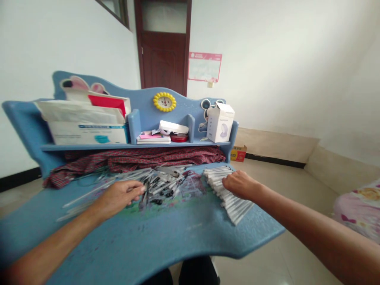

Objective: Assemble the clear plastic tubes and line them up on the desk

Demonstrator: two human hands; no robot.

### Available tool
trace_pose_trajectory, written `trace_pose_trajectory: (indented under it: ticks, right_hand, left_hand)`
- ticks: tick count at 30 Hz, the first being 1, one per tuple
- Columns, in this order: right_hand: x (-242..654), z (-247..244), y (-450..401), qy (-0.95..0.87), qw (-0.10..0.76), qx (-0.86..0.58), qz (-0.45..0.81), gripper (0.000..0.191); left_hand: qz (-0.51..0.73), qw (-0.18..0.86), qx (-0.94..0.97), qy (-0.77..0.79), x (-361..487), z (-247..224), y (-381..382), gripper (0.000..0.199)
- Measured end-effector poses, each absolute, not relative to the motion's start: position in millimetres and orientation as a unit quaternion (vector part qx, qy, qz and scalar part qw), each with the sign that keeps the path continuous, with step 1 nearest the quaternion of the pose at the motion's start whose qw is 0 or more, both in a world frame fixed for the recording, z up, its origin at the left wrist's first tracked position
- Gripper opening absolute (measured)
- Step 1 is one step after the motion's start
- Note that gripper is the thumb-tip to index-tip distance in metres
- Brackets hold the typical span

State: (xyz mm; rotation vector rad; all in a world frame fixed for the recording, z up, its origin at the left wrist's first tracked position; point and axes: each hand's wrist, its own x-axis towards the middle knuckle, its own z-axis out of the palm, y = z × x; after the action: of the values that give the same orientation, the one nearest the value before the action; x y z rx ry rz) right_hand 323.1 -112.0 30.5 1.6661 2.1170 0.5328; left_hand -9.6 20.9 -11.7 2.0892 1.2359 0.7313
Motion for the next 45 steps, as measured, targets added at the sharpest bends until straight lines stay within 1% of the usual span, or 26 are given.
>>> trace_pose_trajectory:
  ticks: [6,12,19,22,25,33,38,45]
  right_hand:
    - [329,19,-107,0.757,0.187,0.599,0.180,0.027]
    - [318,21,-105,0.750,0.177,0.621,0.145,0.029]
    - [236,30,-92,0.821,0.079,0.553,0.118,0.018]
    - [201,30,-77,0.838,0.048,0.534,0.107,0.020]
    - [186,25,-61,0.836,0.035,0.540,0.091,0.024]
    - [210,8,-29,0.788,0.032,0.612,0.061,0.024]
    - [213,-7,-18,0.787,0.000,0.616,0.044,0.023]
    - [216,-22,-14,0.778,-0.050,0.626,0.028,0.023]
  left_hand:
    - [0.272,0.247,0.805,0.466,-11,-10,19,0.036]
    - [0.258,0.197,0.820,0.471,-14,0,12,0.030]
    - [0.237,0.149,0.828,0.486,-21,-3,16,0.020]
    - [0.218,0.129,0.830,0.497,-22,-6,18,0.018]
    - [0.208,0.108,0.839,0.491,-23,-8,19,0.017]
    - [0.166,0.060,0.860,0.479,-22,-8,16,0.018]
    - [0.160,0.064,0.864,0.473,-19,-12,14,0.018]
    - [0.188,0.064,0.879,0.434,-12,-20,7,0.020]
